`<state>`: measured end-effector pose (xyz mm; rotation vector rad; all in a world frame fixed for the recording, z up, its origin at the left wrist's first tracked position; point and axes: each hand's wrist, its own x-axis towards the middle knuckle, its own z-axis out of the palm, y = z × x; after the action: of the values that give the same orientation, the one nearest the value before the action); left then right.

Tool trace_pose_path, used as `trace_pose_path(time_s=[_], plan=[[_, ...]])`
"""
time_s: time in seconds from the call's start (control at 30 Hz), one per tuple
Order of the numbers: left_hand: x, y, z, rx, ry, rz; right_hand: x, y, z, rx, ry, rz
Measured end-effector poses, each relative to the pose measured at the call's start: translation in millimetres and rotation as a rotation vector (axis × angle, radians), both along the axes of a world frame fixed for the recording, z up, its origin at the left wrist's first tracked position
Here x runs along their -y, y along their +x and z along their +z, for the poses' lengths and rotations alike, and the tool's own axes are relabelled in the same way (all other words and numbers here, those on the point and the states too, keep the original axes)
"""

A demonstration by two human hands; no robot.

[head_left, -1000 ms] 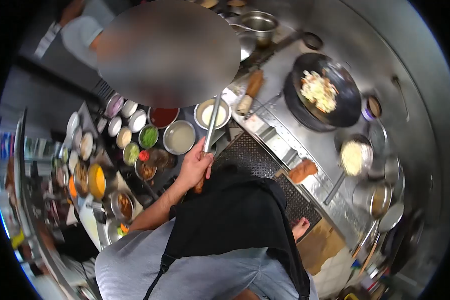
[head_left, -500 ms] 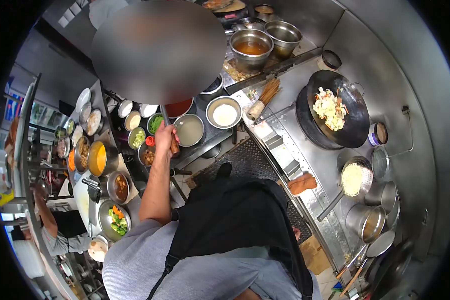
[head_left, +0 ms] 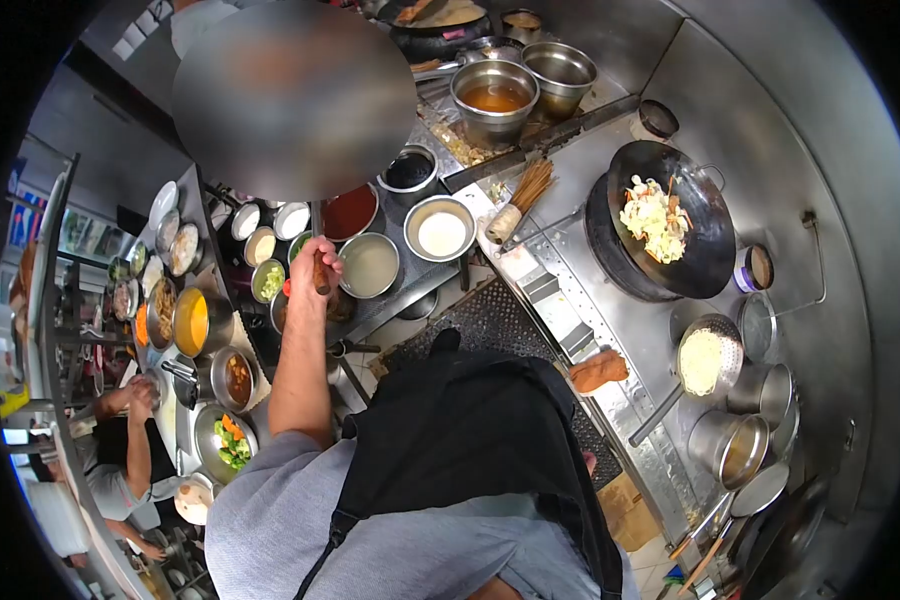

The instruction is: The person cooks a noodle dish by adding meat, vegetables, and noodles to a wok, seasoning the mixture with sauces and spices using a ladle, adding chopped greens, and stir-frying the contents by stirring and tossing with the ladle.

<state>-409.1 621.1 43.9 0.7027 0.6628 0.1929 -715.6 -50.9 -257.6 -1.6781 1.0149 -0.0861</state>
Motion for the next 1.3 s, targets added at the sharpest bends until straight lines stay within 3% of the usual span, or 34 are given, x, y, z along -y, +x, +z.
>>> trace_pose_path(time_s=[0.13, 0.2, 0.27, 0.3, 0.33, 0.4, 0.43, 0.47, 0.53, 0.6, 0.7, 0.83, 0.93, 1.0, 1.07, 1.13, 1.27, 1.3], plan=[[3.0, -11.3, 15.5, 0.109, -0.12, -0.025, -51.9, 92.4, 140.1, 0.037, 0.115, 0.053], [18.4, -23.1, 38.4, 0.107, -0.116, -0.065, -41.1, 130.3, 141.4, 0.187, 0.143, 0.191], [46.2, -33.3, 68.3, 0.079, -0.082, -0.072, -65.6, 195.9, 213.2, 0.149, -0.17, 0.313], [54.4, -38.7, 77.8, 0.11, -0.102, -0.111, -59.8, 230.0, 189.6, 0.465, -0.434, 0.406], [62.8, -41.5, 86.2, 0.137, -0.129, -0.164, -64.9, 262.0, 207.9, 0.344, -0.244, 0.418], [89.6, -41.3, 109.8, 0.167, -0.144, -0.257, -87.4, 324.5, 248.1, 0.524, -0.352, 0.429], [97.3, -38.2, 112.8, 0.177, -0.181, -0.331, -90.3, 357.8, 248.4, 0.605, -0.59, 0.461], [103.4, -32.4, 115.3, 0.195, -0.215, -0.396, -93.1, 388.5, 250.2, 0.618, -0.62, 0.463], [130.9, -13.5, 129.1, 0.17, -0.265, -0.498, -106.9, 427.5, 274.5, 0.573, -0.924, 0.433], [153.4, 14.4, 134.7, 0.126, -0.255, -0.597, -112.6, 460.7, 267.7, 0.457, -0.93, 0.442], [174.0, 66.5, 116.0, 0.102, -0.3, -0.84, -115.0, 485.6, 267.4, 0.015, -0.817, 0.585], [226.2, 133.2, 97.2, 0.077, 0.34, -1.198, -104.9, 492.3, 262.1, -0.194, -0.774, 0.57], [226.1, 177.5, 80.7, 0.191, 1.105, -1.47, -117.1, 472.3, 276.4, -0.172, -0.817, 0.478], [214.1, 202.9, 98.6, 0.377, 1.587, -1.561, -117.0, 447.1, 274.9, 0.049, -0.92, 0.444], [205.7, 217.5, 152.8, 0.315, 1.579, -1.792, -112.3, 436.4, 289.8, 0.181, -0.991, 0.418], [214.5, 223.9, 179.7, 0.302, 1.732, -1.898, -127.4, 430.0, 319.6, 0.212, -0.991, 0.39], [252.8, 238.8, 102.4, 0.62, 1.835, -1.695, -137.9, 440.4, 276.6, 0.304, -1.005, 0.36], [259.9, 236.9, 85.9, 0.599, 1.816, -1.662, -144.6, 430.0, 272.9, 0.29, -0.984, 0.391]])
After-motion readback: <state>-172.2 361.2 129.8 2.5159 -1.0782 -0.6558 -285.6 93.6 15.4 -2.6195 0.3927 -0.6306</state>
